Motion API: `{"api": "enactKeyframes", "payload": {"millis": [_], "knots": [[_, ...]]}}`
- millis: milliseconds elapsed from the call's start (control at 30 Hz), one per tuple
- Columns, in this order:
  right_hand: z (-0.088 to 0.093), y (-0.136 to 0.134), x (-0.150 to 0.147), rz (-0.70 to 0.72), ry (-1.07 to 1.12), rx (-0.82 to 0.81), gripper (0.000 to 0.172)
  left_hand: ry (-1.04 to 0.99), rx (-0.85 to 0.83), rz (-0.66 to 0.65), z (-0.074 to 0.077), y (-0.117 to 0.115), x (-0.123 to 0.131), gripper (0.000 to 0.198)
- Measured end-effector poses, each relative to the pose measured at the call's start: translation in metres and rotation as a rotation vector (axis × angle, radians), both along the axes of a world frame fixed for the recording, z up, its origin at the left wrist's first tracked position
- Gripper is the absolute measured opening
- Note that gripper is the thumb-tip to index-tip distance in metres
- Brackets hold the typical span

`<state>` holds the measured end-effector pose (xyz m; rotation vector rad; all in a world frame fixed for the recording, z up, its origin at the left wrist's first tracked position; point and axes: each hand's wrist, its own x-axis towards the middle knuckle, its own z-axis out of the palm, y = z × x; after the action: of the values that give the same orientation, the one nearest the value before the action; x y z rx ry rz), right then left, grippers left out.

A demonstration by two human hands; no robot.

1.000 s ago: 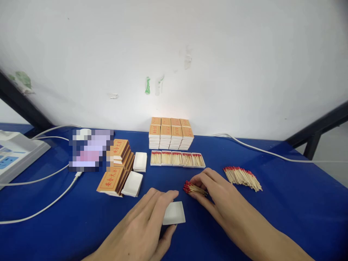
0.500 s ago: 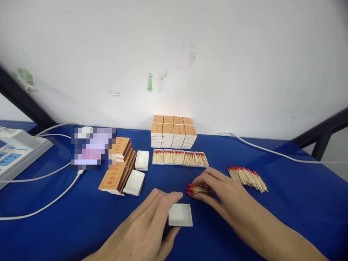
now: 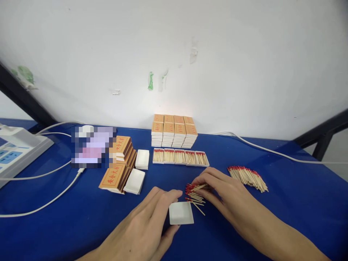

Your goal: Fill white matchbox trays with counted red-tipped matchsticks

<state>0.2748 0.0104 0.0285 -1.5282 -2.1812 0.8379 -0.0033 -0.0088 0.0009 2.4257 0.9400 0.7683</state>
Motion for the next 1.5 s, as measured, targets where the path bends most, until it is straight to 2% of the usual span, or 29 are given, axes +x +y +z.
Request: {"api": "enactKeyframes", "payload": {"millis": [200,333,433,533,633,700,767,833,867,900,967,1033,1267,1500], "knots": [[0.004,0.0,0.002,-0.006,-0.024,0.072,0.024,-0.006,-0.032,0.028,0.0,0.0,0.0,0.063],[0.012,-0.006,-0.006,0.034,-0.007,0.116,0.018,-0.016,-0.061,0.033,-0.003,-0.002,-0.001,0.063],[0.01,-0.014,-0.018,0.173,-0.066,0.234,0.02,-0.034,-0.074,0.029,-0.005,-0.001,-0.001,0.064],[-0.002,-0.022,-0.032,0.335,-0.268,0.431,0.026,-0.046,-0.091,0.027,-0.006,0.0,0.0,0.067],[-0.014,-0.025,-0.044,0.426,-0.47,0.63,0.026,-0.049,-0.126,0.027,-0.005,0.001,0.0,0.07],[-0.018,-0.024,-0.047,0.447,-0.524,0.666,0.025,-0.044,-0.153,0.029,-0.005,0.001,-0.001,0.071],[-0.015,-0.021,-0.046,0.434,-0.43,0.564,0.025,-0.05,-0.151,0.031,-0.006,0.0,-0.001,0.072],[-0.005,-0.016,-0.039,0.396,-0.232,0.355,0.024,-0.056,-0.128,0.033,-0.007,0.0,-0.001,0.071],[0.001,-0.013,-0.035,0.384,-0.191,0.302,0.022,-0.056,-0.115,0.033,-0.007,0.0,-0.001,0.07],[0.007,-0.01,-0.031,0.377,-0.146,0.243,0.018,-0.052,-0.105,0.03,-0.007,0.0,0.0,0.07],[0.016,-0.006,-0.025,0.304,0.106,0.036,0.008,-0.045,-0.095,0.027,-0.007,0.0,-0.001,0.068],[0.019,-0.004,-0.022,0.273,0.196,-0.058,0.004,-0.045,-0.097,0.022,-0.008,0.0,-0.002,0.067],[0.006,-0.009,-0.021,0.277,0.219,0.067,0.007,-0.047,-0.13,0.038,-0.007,0.0,-0.003,0.069],[0.003,-0.009,-0.021,0.239,0.252,0.008,0.007,-0.025,-0.102,0.079,-0.004,0.001,-0.002,0.067]]}}
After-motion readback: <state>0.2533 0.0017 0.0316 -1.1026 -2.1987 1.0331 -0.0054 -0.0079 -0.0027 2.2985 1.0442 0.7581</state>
